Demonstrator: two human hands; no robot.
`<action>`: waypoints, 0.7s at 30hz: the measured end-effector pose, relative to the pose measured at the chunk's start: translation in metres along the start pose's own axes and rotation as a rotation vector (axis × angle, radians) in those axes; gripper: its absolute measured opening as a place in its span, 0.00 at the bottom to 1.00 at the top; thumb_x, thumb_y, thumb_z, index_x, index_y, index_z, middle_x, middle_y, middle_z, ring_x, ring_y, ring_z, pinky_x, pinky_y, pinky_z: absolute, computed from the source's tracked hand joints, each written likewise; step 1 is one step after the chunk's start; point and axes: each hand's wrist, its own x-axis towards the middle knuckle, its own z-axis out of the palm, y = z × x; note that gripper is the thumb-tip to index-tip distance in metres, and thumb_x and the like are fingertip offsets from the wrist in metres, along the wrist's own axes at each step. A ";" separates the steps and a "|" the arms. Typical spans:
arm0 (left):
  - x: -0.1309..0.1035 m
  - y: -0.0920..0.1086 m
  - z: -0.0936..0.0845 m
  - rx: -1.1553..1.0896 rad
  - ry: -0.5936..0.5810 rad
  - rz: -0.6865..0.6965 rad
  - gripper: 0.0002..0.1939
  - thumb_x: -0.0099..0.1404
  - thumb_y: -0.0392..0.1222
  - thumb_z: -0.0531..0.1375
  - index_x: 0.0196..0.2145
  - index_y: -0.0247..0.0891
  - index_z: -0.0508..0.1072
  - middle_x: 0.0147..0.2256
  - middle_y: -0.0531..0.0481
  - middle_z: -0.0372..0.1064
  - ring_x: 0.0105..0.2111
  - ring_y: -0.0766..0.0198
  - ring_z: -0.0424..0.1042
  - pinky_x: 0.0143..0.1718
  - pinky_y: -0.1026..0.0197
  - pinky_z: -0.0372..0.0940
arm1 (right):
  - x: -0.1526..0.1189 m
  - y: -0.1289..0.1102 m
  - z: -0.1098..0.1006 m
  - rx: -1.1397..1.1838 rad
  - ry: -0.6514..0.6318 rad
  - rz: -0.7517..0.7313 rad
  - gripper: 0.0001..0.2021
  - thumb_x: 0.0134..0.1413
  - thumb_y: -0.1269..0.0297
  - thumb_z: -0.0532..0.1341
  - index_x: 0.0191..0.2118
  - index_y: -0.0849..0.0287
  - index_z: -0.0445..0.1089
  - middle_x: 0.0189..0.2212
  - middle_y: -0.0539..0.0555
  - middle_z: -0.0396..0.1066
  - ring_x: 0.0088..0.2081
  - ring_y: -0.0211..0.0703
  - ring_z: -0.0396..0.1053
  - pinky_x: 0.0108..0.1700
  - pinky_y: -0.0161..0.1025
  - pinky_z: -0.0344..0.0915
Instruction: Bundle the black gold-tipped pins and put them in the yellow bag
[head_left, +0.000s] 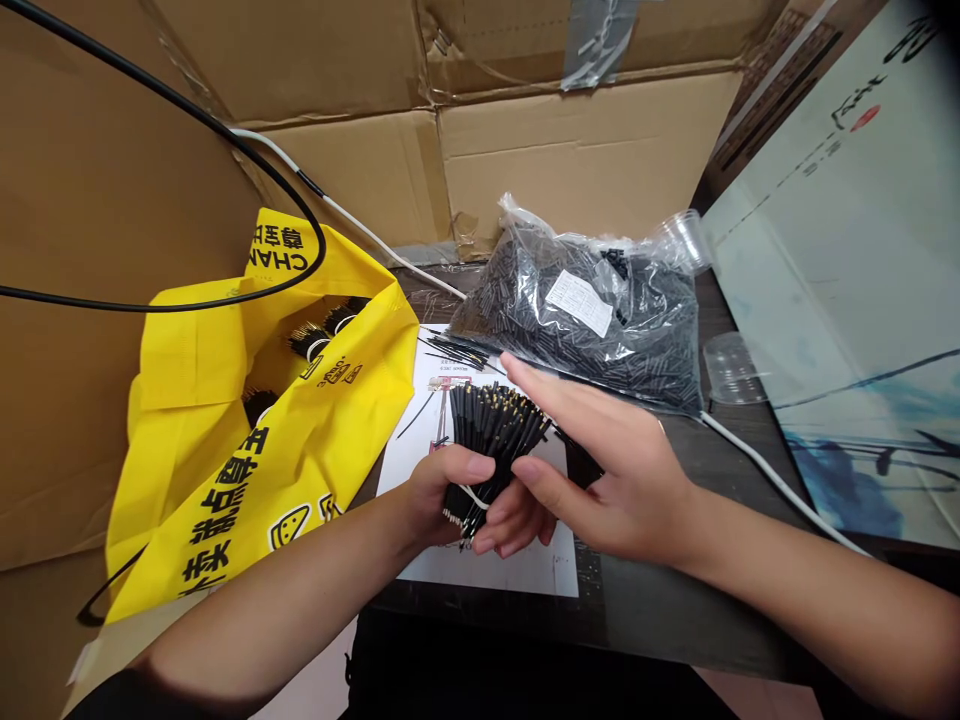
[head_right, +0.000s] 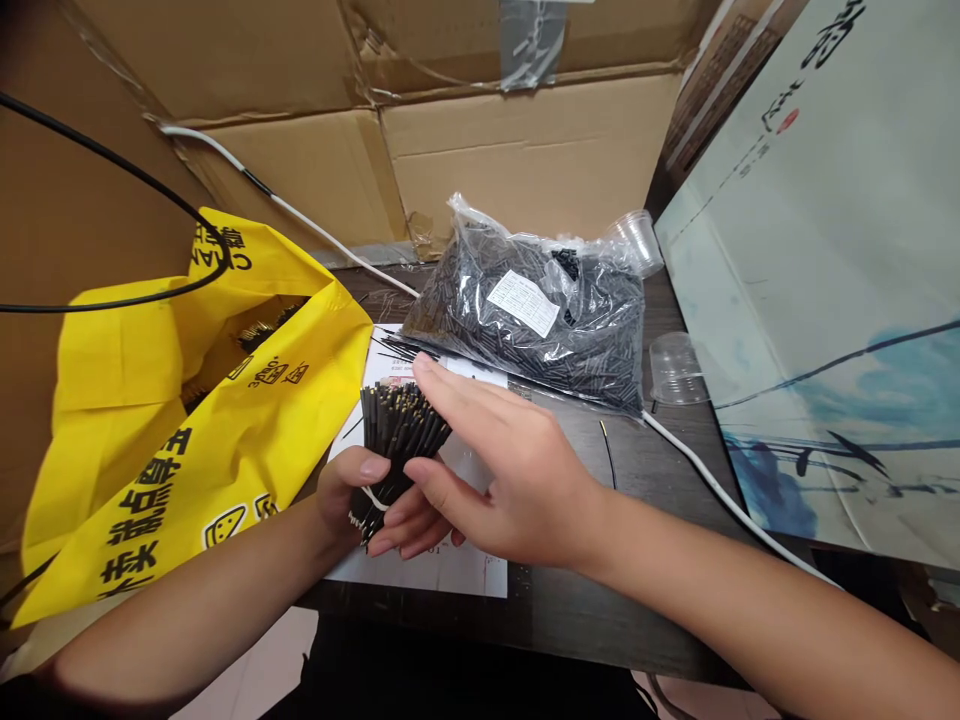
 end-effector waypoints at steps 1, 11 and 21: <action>0.000 0.000 0.000 -0.007 0.013 0.017 0.22 0.64 0.58 0.54 0.21 0.40 0.66 0.12 0.53 0.56 0.17 0.64 0.59 0.32 0.58 0.59 | 0.002 0.000 -0.002 -0.003 -0.007 0.008 0.35 0.62 0.63 0.65 0.72 0.63 0.57 0.67 0.65 0.64 0.68 0.53 0.65 0.69 0.50 0.65; 0.003 -0.007 -0.007 0.100 0.041 -0.122 0.46 0.52 0.89 0.42 0.18 0.40 0.65 0.10 0.51 0.56 0.15 0.62 0.63 0.34 0.53 0.68 | 0.037 0.013 0.001 0.400 -0.245 0.285 0.30 0.56 0.48 0.70 0.61 0.53 0.70 0.60 0.57 0.73 0.59 0.52 0.71 0.64 0.51 0.65; -0.006 0.019 -0.005 0.143 0.361 -0.189 0.52 0.63 0.81 0.33 0.40 0.29 0.74 0.26 0.42 0.73 0.18 0.61 0.72 0.14 0.62 0.61 | 0.038 0.011 0.015 0.405 0.078 0.663 0.07 0.60 0.58 0.65 0.36 0.54 0.69 0.24 0.44 0.68 0.26 0.39 0.67 0.33 0.38 0.65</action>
